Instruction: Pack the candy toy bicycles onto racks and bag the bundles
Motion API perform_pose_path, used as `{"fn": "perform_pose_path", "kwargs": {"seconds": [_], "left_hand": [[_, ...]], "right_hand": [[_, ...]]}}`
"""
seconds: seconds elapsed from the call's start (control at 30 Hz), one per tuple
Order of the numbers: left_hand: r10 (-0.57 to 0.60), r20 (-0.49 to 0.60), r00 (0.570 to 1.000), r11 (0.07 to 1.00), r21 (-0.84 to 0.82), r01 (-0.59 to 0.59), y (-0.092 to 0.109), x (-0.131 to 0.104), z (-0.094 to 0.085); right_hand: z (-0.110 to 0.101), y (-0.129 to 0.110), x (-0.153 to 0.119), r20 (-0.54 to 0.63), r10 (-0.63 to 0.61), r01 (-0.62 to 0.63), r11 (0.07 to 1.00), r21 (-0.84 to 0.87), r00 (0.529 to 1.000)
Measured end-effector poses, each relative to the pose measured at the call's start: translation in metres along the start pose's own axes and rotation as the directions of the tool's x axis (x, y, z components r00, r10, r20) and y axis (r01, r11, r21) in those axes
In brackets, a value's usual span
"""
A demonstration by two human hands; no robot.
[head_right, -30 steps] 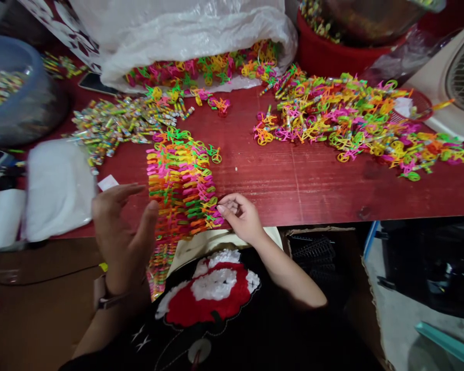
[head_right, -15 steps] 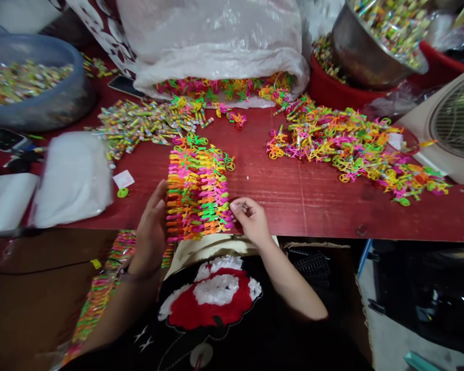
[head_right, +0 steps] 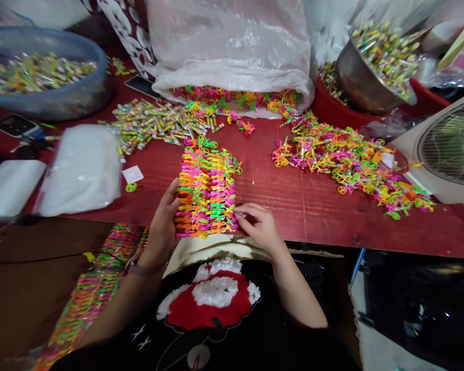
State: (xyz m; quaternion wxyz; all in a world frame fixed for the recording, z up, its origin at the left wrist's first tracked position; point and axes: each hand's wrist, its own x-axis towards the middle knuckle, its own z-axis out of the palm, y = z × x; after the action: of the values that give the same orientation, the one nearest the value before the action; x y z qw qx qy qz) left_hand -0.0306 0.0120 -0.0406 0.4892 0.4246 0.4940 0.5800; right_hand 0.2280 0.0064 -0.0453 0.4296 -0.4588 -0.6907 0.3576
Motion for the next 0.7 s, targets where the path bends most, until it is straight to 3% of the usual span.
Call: {"fn": "perform_pose_path", "kwargs": {"seconds": [0.2, 0.57, 0.7], "left_hand": [[0.010, 0.062, 0.998, 0.999, 0.031, -0.012, 0.004, 0.002, 0.001], [0.004, 0.019, 1.000, 0.999, 0.051, -0.005, 0.005, 0.002, 0.002], [0.004, 0.021, 1.000, 0.996, 0.085, -0.006, 0.008, 0.001, 0.003]], "right_hand": [[-0.013, -0.013, 0.015, 0.105, -0.112, 0.121, 0.989, -0.084, 0.988], [-0.003, -0.004, 0.005, 0.054, -0.126, 0.130, 0.988, -0.084, 0.991], [0.002, 0.001, 0.002, 0.012, -0.063, 0.063, 0.998, -0.030, 0.998]]}}
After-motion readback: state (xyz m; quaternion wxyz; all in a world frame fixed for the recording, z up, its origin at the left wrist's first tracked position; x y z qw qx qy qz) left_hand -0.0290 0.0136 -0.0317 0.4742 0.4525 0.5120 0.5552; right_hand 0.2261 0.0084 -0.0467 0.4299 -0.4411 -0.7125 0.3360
